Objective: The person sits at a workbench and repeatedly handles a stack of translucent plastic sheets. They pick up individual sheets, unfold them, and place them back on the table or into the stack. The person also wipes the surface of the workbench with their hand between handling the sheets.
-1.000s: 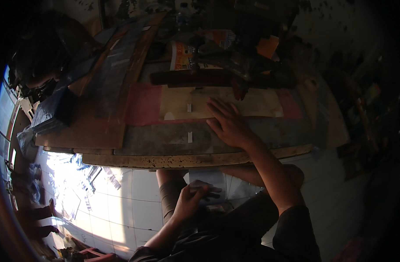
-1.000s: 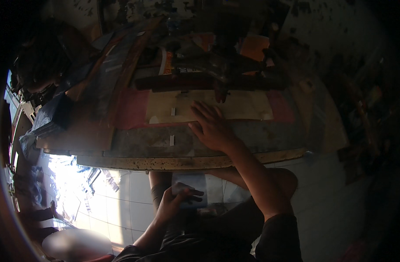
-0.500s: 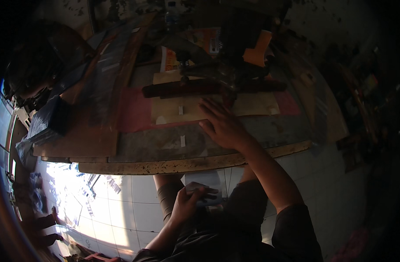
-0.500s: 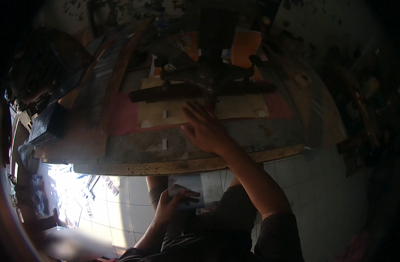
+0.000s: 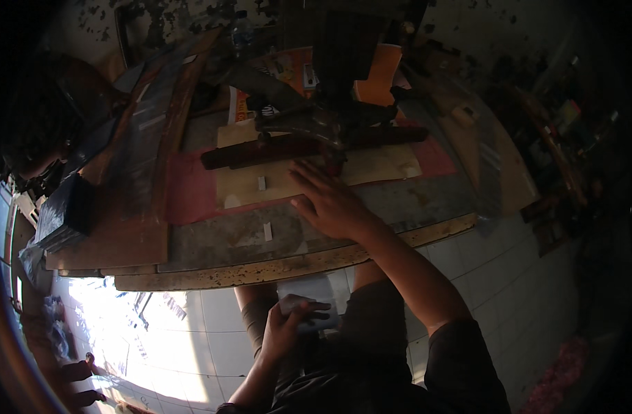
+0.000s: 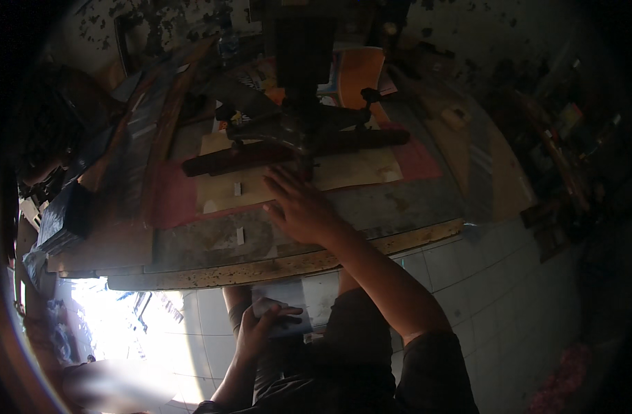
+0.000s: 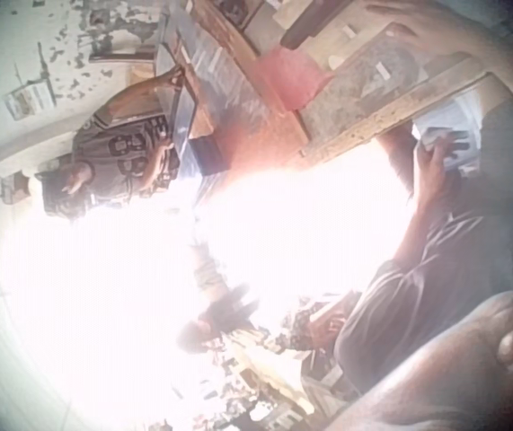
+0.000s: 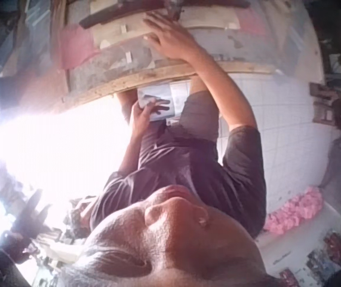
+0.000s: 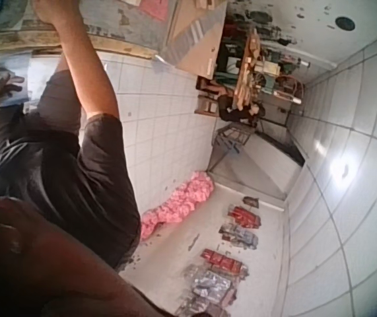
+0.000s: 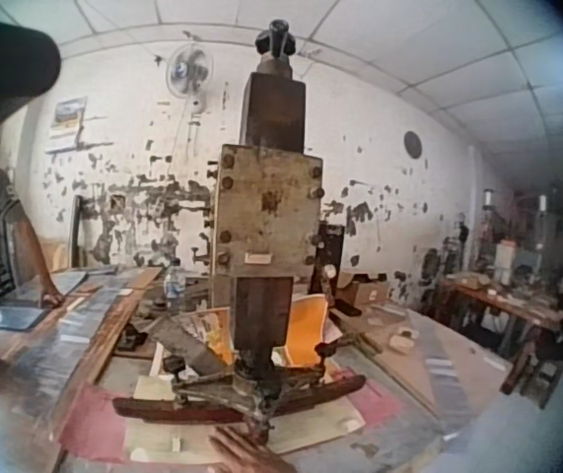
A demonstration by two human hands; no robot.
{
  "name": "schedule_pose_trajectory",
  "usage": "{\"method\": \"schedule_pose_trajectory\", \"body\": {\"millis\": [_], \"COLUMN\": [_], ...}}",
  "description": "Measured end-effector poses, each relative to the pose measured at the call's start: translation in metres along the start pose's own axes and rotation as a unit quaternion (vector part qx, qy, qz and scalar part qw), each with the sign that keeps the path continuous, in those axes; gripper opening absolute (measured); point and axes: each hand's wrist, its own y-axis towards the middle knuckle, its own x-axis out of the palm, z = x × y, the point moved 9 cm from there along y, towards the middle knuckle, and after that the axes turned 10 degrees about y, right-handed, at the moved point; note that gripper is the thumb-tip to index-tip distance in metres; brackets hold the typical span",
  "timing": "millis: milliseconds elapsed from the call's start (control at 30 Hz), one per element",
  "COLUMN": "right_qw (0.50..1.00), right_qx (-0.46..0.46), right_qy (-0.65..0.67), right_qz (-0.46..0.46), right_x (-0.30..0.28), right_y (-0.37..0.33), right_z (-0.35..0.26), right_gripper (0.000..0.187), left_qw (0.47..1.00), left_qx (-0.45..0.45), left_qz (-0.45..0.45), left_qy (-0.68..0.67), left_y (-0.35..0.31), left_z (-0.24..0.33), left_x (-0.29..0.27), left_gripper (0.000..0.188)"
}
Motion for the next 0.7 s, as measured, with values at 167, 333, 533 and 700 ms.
{"method": "schedule_pose_trajectory", "body": {"millis": [167,333,533,700], "right_qw": [1.000,1.000,1.000,0.999], "right_qx": [0.000,0.016,-0.021,0.032], "right_qy": [-0.007,0.012,-0.011,0.019], "right_qz": [0.007,-0.004,-0.019,0.026], "right_x": [-0.001,0.003,-0.011,-0.040], "right_y": [-0.002,-0.003,-0.030,-0.093], "right_z": [0.002,0.005,-0.030,-0.055], "right_gripper": [0.056,0.057,0.056,0.050], "left_qw": [1.000,0.999,0.998,0.998], "left_qx": [0.001,-0.006,0.027,0.038], "left_qz": [0.006,0.036,0.053,0.057], "left_qy": [0.005,0.022,0.008,0.009], "left_y": [-0.003,-0.012,-0.012,-0.006], "left_z": [0.007,0.016,0.025,0.021], "left_x": [0.001,-0.001,0.001,-0.001], "left_gripper": [0.030,0.034,0.033,0.031]}}
